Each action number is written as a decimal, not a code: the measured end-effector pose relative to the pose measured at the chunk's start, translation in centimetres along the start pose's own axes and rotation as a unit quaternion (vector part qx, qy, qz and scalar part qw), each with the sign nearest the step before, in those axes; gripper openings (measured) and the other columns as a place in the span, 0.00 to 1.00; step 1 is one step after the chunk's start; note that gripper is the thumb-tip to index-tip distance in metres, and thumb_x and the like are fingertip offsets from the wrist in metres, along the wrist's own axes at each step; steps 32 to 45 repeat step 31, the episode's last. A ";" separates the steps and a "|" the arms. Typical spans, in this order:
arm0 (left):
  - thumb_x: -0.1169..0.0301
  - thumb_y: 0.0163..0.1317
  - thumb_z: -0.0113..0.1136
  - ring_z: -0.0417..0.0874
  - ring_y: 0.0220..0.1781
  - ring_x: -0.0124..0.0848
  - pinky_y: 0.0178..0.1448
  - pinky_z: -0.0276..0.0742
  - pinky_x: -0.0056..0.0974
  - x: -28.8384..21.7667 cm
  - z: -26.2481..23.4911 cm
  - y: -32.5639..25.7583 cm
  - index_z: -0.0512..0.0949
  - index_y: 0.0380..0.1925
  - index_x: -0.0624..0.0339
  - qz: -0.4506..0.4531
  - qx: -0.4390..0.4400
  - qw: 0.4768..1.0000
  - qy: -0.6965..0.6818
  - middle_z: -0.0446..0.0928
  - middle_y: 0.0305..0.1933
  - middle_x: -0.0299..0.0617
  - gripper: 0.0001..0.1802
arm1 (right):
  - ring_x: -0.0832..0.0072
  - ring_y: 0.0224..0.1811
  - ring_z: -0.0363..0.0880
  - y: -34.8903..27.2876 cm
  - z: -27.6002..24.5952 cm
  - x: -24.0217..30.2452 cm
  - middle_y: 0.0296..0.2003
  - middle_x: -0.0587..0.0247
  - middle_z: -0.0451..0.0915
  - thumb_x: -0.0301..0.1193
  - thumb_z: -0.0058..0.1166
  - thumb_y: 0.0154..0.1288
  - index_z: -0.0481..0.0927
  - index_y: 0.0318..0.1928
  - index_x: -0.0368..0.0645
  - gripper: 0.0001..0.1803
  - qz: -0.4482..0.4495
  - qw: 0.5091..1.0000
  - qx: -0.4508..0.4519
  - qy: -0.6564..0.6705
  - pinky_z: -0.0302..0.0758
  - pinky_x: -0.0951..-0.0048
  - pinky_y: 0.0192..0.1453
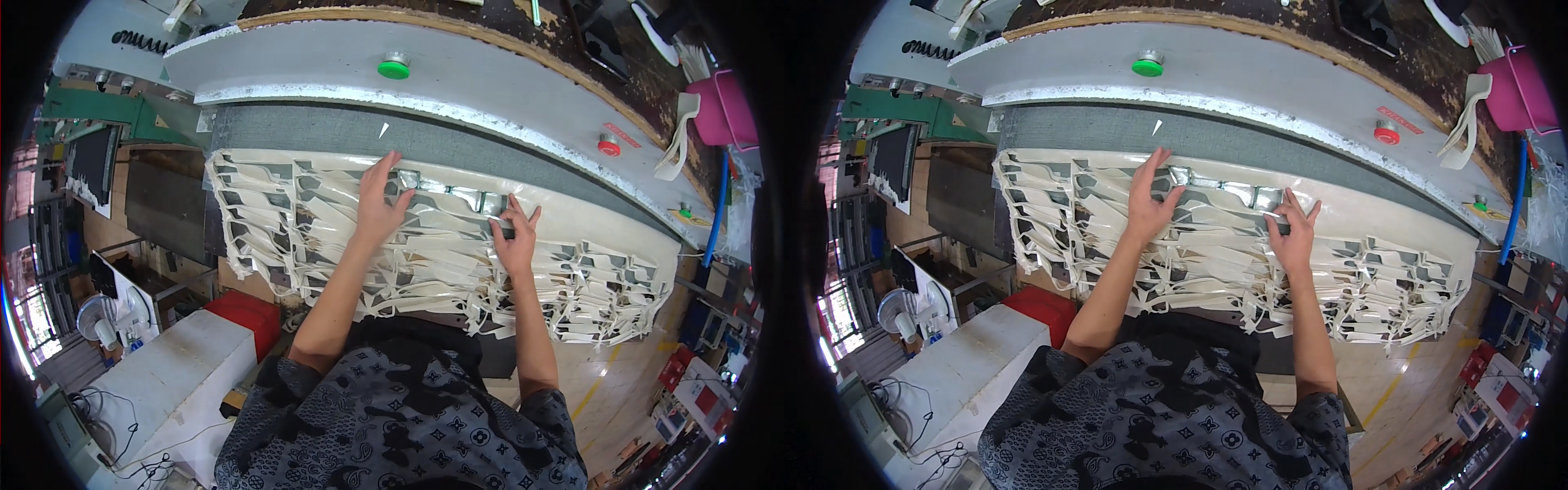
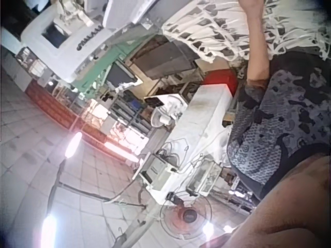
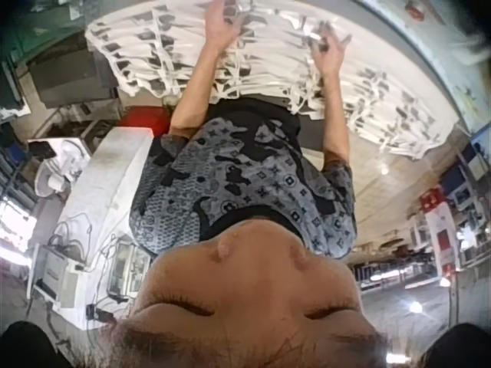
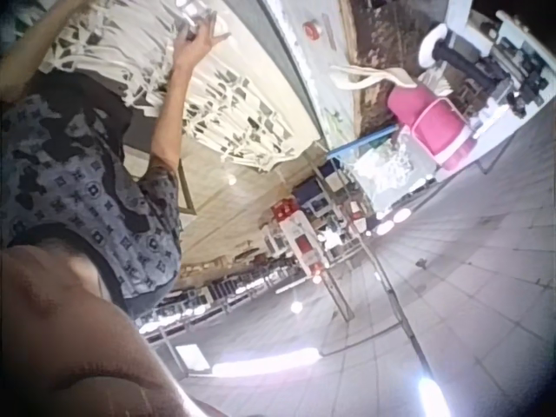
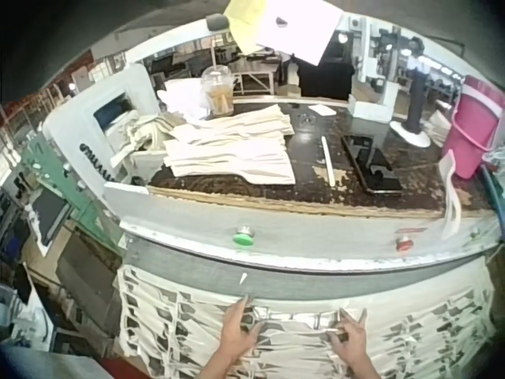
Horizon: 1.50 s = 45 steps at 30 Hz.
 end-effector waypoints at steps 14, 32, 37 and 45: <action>0.76 0.56 0.79 0.84 0.65 0.52 0.69 0.79 0.46 1.2 1.0 -0.4 0.78 0.64 0.62 -0.010 -0.022 1.000 0.008 0.83 0.63 0.53 0.34 | 0.55 0.75 0.77 -0.2 0.2 0.2 0.56 0.45 0.88 0.27 0.72 0.63 0.81 0.38 0.44 0.09 -0.013 1.000 -0.009 -0.014 0.33 0.30 0.86; 0.82 0.68 0.71 0.84 0.43 0.23 0.52 0.79 0.30 -7.8 -14.4 1.6 0.81 0.59 0.68 -0.031 -0.244 0.930 -0.272 0.85 0.40 0.39 0.20 | 0.50 0.60 0.84 -11.5 2.1 14.0 0.54 0.52 0.87 0.35 0.79 0.57 0.83 0.55 0.43 0.26 -0.110 0.960 0.253 0.050 0.76 0.52 0.71; 0.82 0.68 0.71 0.84 0.43 0.23 0.52 0.79 0.30 -7.8 -14.4 1.6 0.81 0.59 0.68 -0.031 -0.244 0.930 -0.272 0.85 0.40 0.39 0.20 | 0.50 0.60 0.84 -11.5 2.1 14.0 0.54 0.52 0.87 0.35 0.79 0.57 0.83 0.55 0.43 0.26 -0.110 0.960 0.253 0.050 0.76 0.52 0.71; 0.82 0.68 0.71 0.84 0.43 0.23 0.52 0.79 0.30 -7.8 -14.4 1.6 0.81 0.59 0.68 -0.031 -0.244 0.930 -0.272 0.85 0.40 0.39 0.20 | 0.50 0.60 0.84 -11.5 2.1 14.0 0.54 0.52 0.87 0.35 0.79 0.57 0.83 0.55 0.43 0.26 -0.110 0.960 0.253 0.050 0.76 0.52 0.71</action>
Point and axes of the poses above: each hand's wrist, its own y-axis towards the middle knuckle, its own z-axis out of the palm, x = y × z, the point moved 1 cm from there along y, towards the middle knuckle
